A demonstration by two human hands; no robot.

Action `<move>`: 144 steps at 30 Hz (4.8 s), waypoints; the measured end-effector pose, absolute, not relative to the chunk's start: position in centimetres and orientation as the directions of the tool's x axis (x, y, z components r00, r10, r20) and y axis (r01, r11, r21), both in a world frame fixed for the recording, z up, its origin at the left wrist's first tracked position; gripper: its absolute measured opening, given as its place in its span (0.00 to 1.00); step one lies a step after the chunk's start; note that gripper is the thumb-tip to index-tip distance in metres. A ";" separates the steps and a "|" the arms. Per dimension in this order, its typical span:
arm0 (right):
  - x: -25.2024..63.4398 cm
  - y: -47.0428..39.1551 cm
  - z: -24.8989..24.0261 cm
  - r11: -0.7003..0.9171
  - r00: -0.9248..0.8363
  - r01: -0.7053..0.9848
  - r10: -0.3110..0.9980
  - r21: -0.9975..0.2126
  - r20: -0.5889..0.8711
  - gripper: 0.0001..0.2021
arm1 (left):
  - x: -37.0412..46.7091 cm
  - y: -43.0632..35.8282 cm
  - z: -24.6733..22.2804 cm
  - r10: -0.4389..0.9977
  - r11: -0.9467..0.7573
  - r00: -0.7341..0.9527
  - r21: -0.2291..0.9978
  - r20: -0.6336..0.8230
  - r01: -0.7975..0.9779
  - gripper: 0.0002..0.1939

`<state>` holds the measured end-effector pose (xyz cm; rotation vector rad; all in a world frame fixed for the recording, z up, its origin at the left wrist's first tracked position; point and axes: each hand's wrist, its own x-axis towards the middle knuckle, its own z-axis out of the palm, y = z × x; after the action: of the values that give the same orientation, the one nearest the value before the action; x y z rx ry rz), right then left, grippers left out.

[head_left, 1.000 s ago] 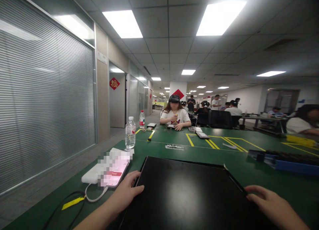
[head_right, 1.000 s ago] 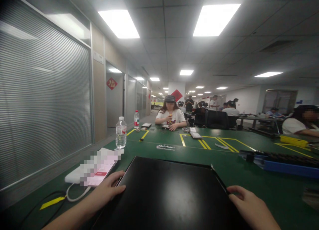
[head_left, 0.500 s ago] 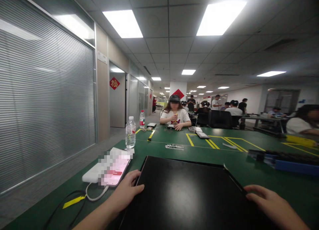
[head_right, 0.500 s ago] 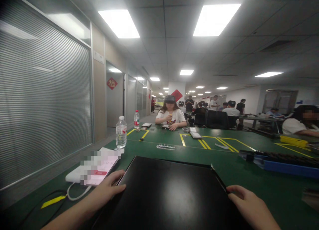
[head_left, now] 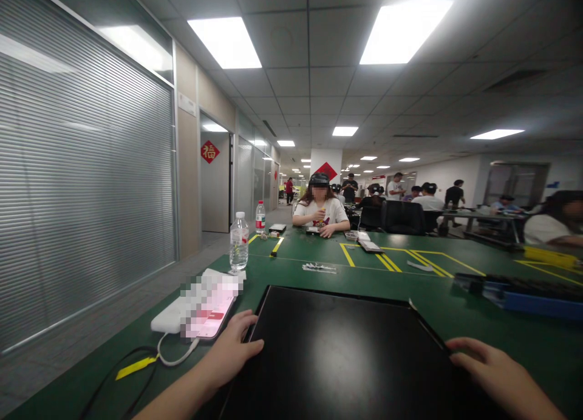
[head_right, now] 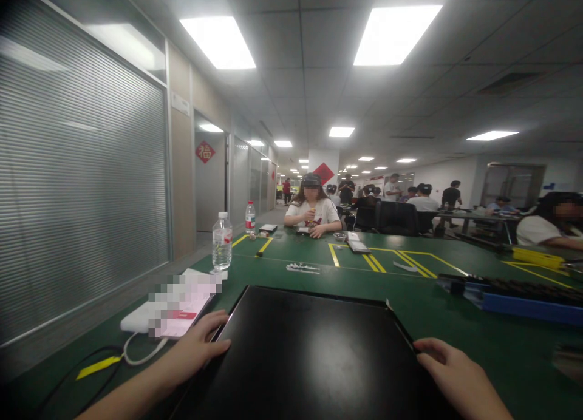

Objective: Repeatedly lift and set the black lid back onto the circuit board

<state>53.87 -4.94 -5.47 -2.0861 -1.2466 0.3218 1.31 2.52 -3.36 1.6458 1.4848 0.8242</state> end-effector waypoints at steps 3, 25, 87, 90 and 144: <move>54.1 -4.9 -5.8 -0.320 0.519 0.673 0.847 -0.667 0.117 0.25 | 1.2 2.7 -3.6 0.993 -0.049 0.117 0.852 -0.015 0.521 0.50; 54.3 -4.9 -5.4 -0.265 0.464 0.706 0.873 -0.656 0.146 0.23 | 0.9 2.9 -4.5 0.991 -0.084 0.136 0.849 0.015 0.521 0.42; 54.3 -4.9 -5.4 -0.266 0.459 0.691 0.880 -0.672 0.123 0.21 | 1.2 2.4 -3.5 0.987 -0.120 0.158 0.811 0.034 0.573 0.41; 54.0 -5.0 -5.2 -0.281 0.474 0.687 0.872 -0.670 0.120 0.21 | 1.2 2.4 -3.4 0.988 -0.110 0.151 0.800 0.024 0.590 0.38; 54.0 -5.0 -5.4 -0.317 0.503 0.695 0.856 -0.645 0.122 0.22 | 0.2 -0.6 1.4 0.603 -0.615 0.789 0.560 -0.119 0.555 0.48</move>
<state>53.96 -4.96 -5.41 -2.0998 -1.2646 0.3196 0.23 -0.64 1.37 2.3864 0.8569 0.1073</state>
